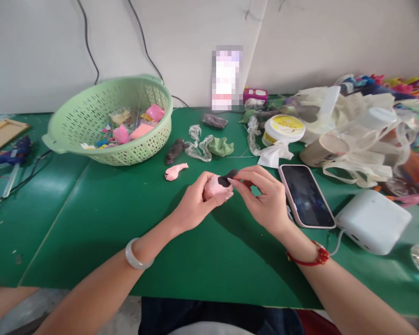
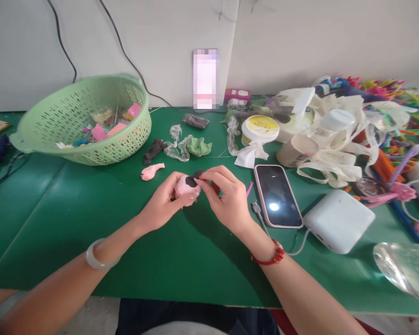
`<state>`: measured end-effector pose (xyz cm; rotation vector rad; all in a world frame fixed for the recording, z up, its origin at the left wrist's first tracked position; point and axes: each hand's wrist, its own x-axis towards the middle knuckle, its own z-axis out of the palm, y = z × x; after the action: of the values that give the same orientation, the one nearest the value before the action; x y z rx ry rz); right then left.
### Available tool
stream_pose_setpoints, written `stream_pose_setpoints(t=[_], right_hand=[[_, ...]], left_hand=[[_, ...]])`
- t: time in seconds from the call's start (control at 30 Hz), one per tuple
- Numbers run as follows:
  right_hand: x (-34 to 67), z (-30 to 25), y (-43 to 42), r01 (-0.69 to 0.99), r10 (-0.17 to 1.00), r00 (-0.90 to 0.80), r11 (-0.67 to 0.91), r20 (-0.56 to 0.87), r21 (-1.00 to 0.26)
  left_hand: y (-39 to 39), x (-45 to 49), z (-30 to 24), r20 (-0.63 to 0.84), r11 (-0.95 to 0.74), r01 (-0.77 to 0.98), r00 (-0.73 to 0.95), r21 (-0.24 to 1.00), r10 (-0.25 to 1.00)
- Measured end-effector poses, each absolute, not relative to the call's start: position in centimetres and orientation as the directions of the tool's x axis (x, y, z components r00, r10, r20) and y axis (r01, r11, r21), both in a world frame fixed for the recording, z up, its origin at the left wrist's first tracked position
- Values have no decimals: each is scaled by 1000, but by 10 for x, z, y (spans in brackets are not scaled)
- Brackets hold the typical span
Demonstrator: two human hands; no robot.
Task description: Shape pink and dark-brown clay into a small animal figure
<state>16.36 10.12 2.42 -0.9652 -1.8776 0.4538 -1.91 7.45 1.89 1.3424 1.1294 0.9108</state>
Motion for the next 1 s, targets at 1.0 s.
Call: stream_pose_setpoints(t=[1.0], right_hand=[[165, 35, 107, 69, 877, -453, -142, -158, -987]], left_hand=[[86, -34, 28, -10, -16, 195, 131, 981, 991]])
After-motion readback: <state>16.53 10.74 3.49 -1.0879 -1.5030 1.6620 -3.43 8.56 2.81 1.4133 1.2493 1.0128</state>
